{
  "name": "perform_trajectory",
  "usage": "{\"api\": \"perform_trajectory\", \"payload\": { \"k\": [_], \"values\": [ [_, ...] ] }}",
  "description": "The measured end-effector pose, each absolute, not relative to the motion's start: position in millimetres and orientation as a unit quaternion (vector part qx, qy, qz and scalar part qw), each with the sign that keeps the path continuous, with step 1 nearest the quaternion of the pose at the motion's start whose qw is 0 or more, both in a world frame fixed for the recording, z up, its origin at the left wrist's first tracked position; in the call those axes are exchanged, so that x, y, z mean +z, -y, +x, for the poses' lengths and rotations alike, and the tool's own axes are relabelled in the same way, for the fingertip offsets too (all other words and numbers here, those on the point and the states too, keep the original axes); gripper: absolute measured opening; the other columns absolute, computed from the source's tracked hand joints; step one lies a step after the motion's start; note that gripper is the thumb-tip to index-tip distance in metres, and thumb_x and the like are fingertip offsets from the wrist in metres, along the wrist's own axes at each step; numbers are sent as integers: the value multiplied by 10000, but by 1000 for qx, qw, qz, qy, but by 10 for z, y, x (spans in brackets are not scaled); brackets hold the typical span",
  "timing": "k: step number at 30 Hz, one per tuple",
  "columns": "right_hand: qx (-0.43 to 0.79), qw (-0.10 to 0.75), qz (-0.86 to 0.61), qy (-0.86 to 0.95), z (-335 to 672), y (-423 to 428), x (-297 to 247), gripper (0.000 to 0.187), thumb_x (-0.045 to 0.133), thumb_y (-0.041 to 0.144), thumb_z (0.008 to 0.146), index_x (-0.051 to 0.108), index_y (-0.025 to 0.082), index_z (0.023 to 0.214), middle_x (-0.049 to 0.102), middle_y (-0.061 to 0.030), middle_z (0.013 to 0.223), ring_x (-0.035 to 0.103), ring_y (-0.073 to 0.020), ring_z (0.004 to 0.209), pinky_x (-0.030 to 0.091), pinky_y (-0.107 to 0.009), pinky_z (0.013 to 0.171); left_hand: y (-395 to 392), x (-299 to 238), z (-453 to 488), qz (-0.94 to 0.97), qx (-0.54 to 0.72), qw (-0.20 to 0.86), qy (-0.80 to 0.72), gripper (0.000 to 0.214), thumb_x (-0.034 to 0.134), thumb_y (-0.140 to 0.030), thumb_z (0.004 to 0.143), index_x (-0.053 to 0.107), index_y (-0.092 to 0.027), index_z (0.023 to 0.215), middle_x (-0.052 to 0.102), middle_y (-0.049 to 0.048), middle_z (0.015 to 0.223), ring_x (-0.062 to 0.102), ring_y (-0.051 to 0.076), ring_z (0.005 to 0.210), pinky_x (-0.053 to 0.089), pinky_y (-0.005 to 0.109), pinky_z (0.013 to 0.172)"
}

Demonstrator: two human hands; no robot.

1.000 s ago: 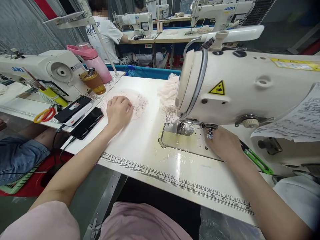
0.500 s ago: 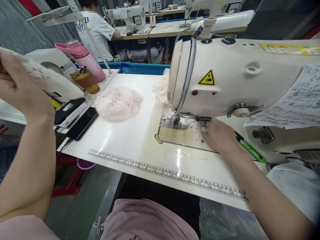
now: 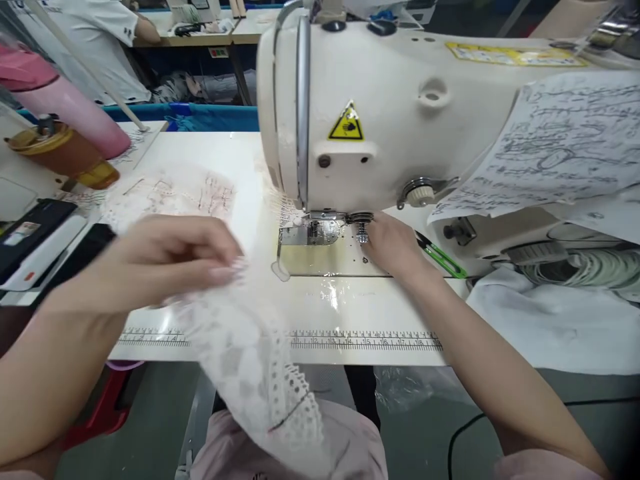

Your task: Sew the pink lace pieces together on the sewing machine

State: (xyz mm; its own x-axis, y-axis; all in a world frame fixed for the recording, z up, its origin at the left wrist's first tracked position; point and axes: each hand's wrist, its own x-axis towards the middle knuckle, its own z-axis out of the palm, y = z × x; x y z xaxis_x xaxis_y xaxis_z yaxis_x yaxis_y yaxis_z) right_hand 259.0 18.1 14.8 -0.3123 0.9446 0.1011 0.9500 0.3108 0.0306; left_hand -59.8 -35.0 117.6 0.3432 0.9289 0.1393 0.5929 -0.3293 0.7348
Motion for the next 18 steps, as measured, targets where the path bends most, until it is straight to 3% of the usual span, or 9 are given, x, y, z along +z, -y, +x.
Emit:
{"api": "perform_trajectory", "payload": {
  "k": [1,3,5,7,9,12,15,18],
  "values": [
    [-41,30,-584,810,2591,-181,149,398,312,109,935,536,158,1261,647,-147,1036,599,-251,893,268,-295,530,212,1089,-468,785,203,375,-449,249,667,-502,770,711,-273,682,562,-31,487,461,91,385,336,213,379],
    [-41,32,-582,811,2596,-181,144,408,314,107,942,519,174,1289,648,-140,1072,595,-244,884,284,-287,534,-47,872,-243,812,125,409,-397,222,577,-459,855,730,-303,820,649,-22,627,535,108,475,393,224,428],
    [-41,35,-586,809,2606,-181,132,369,316,132,956,554,183,1234,649,-134,1060,588,-245,878,307,-286,537,-207,659,-93,858,80,307,-404,256,515,-451,903,725,-305,909,680,-10,698,595,141,563,456,259,516],
    [-38,37,-591,805,2619,-181,121,337,304,166,973,595,185,1142,648,-128,1011,584,-250,883,316,-288,538,-206,514,-16,881,107,128,-443,289,478,-431,927,719,-273,935,698,24,756,639,200,661,504,324,590],
    [-37,44,-589,806,2628,-177,121,340,289,191,984,613,181,1089,647,-123,970,582,-252,893,318,-288,549,-50,436,18,884,133,16,-447,315,423,-358,961,717,-247,939,717,62,854,666,242,765,545,385,636],
    [-48,58,-573,816,2610,-144,157,336,313,217,984,640,166,1044,661,-109,914,580,-240,861,356,-300,609,302,341,40,918,131,17,-373,301,416,-259,976,708,-249,1047,735,69,1011,698,235,884,609,382,674],
    [-52,59,-538,839,2529,-69,233,327,354,192,966,677,165,1002,689,-90,889,587,-212,799,400,-319,674,498,190,59,929,145,-11,-340,349,469,-275,971,616,-196,1278,622,112,1320,601,284,1213,586,437,934],
    [-39,57,-477,876,2400,19,304,365,360,125,940,670,200,1117,717,-58,1009,618,-190,813,425,-315,698,423,55,75,927,140,-32,-346,414,457,-311,988,546,-163,1364,545,120,1400,516,285,1311,526,439,1041]
  ]
}}
